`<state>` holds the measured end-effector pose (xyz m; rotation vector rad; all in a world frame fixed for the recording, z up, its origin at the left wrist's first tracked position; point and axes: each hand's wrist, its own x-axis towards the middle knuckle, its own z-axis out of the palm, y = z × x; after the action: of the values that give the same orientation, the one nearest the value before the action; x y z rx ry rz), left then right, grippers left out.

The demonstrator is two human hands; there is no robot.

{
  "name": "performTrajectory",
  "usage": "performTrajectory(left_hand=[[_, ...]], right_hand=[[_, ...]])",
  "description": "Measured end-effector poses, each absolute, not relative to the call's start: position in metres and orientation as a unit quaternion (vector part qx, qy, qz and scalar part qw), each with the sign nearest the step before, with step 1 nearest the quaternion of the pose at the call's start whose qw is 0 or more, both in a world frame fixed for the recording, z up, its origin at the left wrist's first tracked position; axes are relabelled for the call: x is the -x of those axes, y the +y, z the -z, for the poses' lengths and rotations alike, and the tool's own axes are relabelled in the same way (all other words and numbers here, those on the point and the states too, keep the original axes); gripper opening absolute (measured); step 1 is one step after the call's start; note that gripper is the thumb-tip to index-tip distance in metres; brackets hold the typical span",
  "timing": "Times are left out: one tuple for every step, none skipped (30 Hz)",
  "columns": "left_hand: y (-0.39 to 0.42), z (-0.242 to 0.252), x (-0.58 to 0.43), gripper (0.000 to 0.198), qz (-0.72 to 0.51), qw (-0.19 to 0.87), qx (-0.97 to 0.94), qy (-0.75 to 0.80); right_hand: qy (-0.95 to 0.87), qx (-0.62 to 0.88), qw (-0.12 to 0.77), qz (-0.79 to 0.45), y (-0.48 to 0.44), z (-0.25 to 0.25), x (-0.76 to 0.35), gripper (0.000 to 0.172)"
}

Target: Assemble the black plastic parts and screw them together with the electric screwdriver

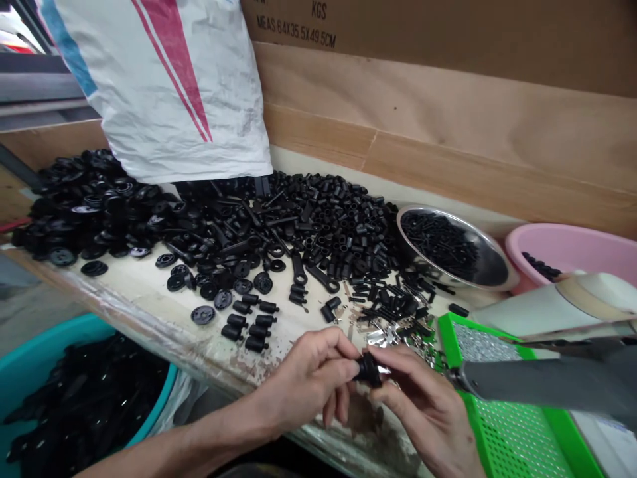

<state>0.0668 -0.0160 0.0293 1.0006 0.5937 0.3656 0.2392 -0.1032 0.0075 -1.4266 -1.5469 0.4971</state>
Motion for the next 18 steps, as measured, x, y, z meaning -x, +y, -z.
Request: performTrajectory(left_hand=[[-0.015,-0.028,-0.068,0.020,-0.174,0.811,-0.480,0.284],[-0.015,-0.028,-0.068,0.019,-0.178,0.805,-0.486,0.290],[-0.014,-0.027,-0.068,0.019,-0.178,0.804,-0.486,0.293],[-0.013,-0.026,-0.068,0.019,-0.175,0.809,-0.478,0.293],[-0.012,-0.026,-0.067,0.019,-0.167,0.819,-0.465,0.290],[-0.011,-0.026,-0.066,0.020,-0.159,0.832,-0.450,0.284],[-0.011,-0.025,-0.065,0.020,-0.151,0.843,-0.436,0.278],[-0.011,-0.024,-0.064,0.020,-0.145,0.852,-0.424,0.273],[-0.011,-0.023,-0.064,0.020,-0.141,0.857,-0.417,0.269],[-0.012,-0.022,-0.064,0.020,-0.143,0.859,-0.413,0.267],[-0.012,-0.020,-0.064,0.020,-0.149,0.859,-0.411,0.267],[-0.013,-0.019,-0.064,0.020,-0.160,0.858,-0.409,0.267],[-0.013,-0.018,-0.064,0.020,-0.171,0.857,-0.405,0.268],[-0.013,-0.017,-0.064,0.020,-0.183,0.857,-0.400,0.268],[-0.013,-0.016,-0.064,0.021,-0.192,0.857,-0.395,0.268],[-0.013,-0.015,-0.063,0.021,-0.195,0.859,-0.391,0.267],[-0.012,-0.014,-0.062,0.022,-0.195,0.860,-0.389,0.267],[-0.012,-0.013,-0.061,0.023,-0.194,0.861,-0.388,0.267]], right_hand=[[-0.618,0.595,0.475,-0.198,-0.103,-0.007,-0.237,0.033],[-0.604,0.607,0.478,-0.195,-0.102,-0.007,-0.235,0.032],[-0.593,0.616,0.481,-0.194,-0.102,-0.006,-0.233,0.031],[-0.587,0.622,0.483,-0.191,-0.102,-0.005,-0.231,0.030],[-0.587,0.623,0.483,-0.186,-0.102,-0.004,-0.230,0.030],[-0.593,0.622,0.480,-0.178,-0.102,-0.004,-0.229,0.032],[-0.602,0.618,0.477,-0.166,-0.102,-0.003,-0.228,0.034],[-0.612,0.616,0.472,-0.152,-0.102,-0.002,-0.228,0.037],[-0.622,0.615,0.464,-0.139,-0.102,-0.001,-0.228,0.040],[-0.629,0.618,0.455,-0.128,-0.102,0.000,-0.228,0.042],[-0.632,0.623,0.445,-0.121,-0.101,0.001,-0.228,0.044],[-0.632,0.629,0.437,-0.117,-0.101,0.002,-0.227,0.044],[-0.631,0.635,0.431,-0.114,-0.101,0.003,-0.227,0.045],[-0.628,0.640,0.429,-0.111,-0.101,0.005,-0.226,0.045],[-0.624,0.645,0.428,-0.107,-0.101,0.008,-0.225,0.045],[-0.622,0.647,0.429,-0.103,-0.101,0.010,-0.224,0.046],[-0.622,0.646,0.431,-0.100,-0.101,0.013,-0.222,0.047],[-0.622,0.643,0.434,-0.100,-0.101,0.016,-0.220,0.047]])
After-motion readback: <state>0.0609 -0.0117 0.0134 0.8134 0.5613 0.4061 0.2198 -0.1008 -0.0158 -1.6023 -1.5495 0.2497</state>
